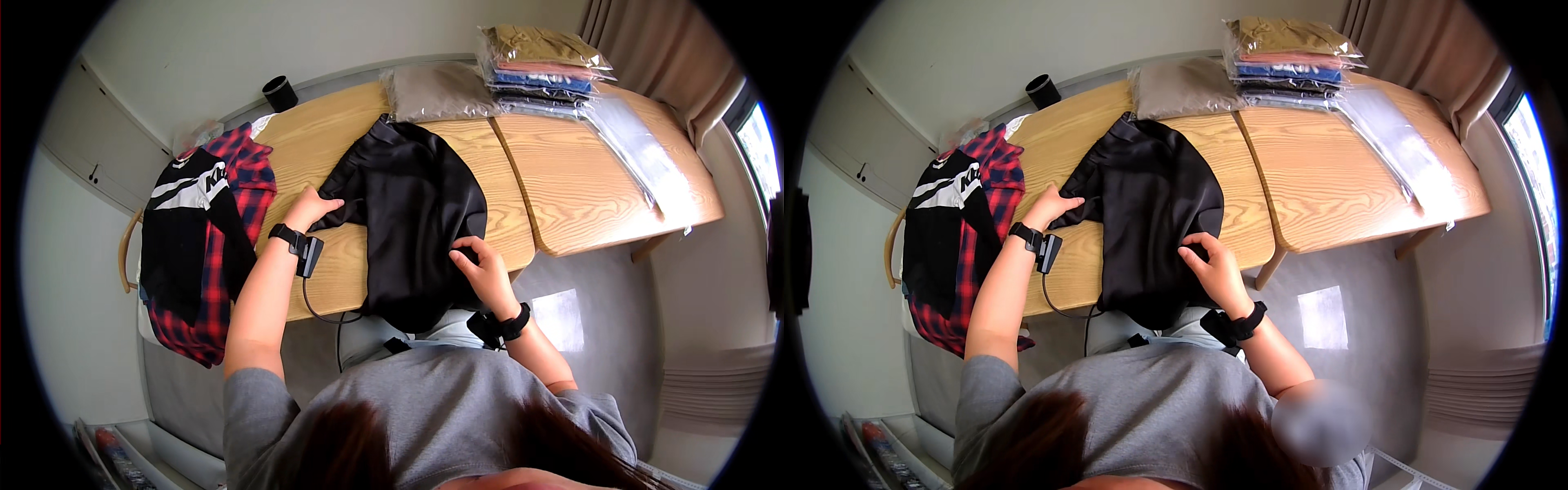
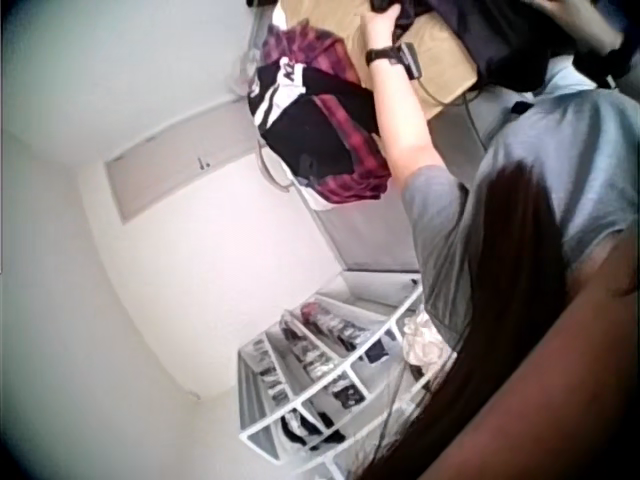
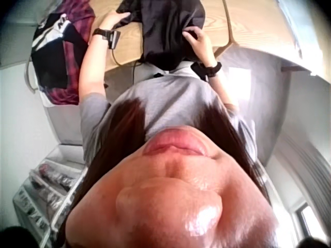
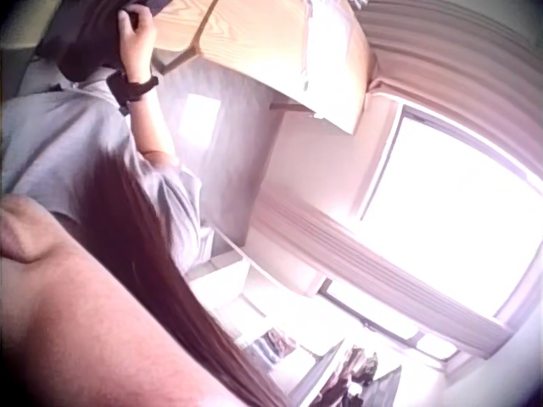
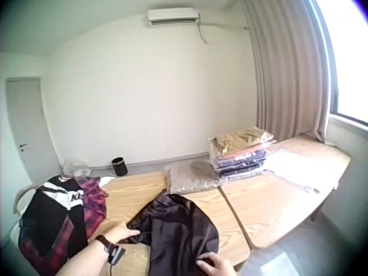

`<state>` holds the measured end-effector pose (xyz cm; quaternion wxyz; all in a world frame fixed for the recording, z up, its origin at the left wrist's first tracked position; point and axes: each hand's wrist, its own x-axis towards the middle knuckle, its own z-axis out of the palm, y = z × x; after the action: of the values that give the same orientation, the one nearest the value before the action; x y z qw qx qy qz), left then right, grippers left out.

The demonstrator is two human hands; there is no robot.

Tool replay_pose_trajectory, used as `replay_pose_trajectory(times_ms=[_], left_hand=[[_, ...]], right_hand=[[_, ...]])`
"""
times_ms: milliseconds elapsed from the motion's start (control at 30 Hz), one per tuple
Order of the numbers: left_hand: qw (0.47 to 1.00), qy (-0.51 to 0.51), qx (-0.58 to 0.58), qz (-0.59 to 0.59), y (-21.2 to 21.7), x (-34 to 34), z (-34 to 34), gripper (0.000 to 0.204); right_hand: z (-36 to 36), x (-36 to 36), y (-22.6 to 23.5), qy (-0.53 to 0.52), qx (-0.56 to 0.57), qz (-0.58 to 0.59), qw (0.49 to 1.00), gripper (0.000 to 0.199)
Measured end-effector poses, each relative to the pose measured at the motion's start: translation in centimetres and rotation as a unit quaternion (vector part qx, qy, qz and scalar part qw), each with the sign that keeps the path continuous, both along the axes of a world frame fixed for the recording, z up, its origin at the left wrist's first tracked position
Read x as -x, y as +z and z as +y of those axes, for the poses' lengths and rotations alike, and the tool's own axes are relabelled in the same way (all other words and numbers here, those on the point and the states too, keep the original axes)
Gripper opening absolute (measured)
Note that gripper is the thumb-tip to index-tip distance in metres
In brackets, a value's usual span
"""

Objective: Folding various items of clothing and placing them into clear plastic bags on a work table.

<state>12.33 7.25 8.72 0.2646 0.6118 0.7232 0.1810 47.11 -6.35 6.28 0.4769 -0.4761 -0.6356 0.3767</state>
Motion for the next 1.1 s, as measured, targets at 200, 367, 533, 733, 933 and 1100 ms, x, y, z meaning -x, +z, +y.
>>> replay_pose_trajectory(times_ms=[200,367,533,733,933,1100], left_hand=[[0.968,-0.074,0.012,-0.238,2.7,-7.3,-3.2,0.035],[0.918,-0.250,0.011,-0.308,5.8,-20.2,-7.3,0.050],[0.821,-0.484,-0.022,-0.302,3.8,-32.2,-13.6,0.046],[0.752,-0.588,0.049,-0.293,1.6,-37.3,-21.6,0.029],[0.735,-0.598,0.122,-0.296,5.7,-35.3,-23.1,0.027],[0.735,-0.631,0.066,-0.239,9.1,-33.5,-24.3,0.031]], right_hand=[[-3.3,-3.5,0.7,0.108,0.126,0.057,0.984,0.012],[-7.4,-7.8,-1.1,0.010,0.183,0.058,0.981,0.015],[-12.8,-10.7,-1.1,-0.210,0.040,0.255,0.943,0.042],[-18.8,-15.1,0.2,-0.178,0.155,0.450,0.861,0.057],[-22.8,-19.7,-3.1,-0.400,-0.105,0.155,0.897,0.024],[-24.8,-19.0,-2.2,-0.087,-0.059,0.078,0.991,0.065]])
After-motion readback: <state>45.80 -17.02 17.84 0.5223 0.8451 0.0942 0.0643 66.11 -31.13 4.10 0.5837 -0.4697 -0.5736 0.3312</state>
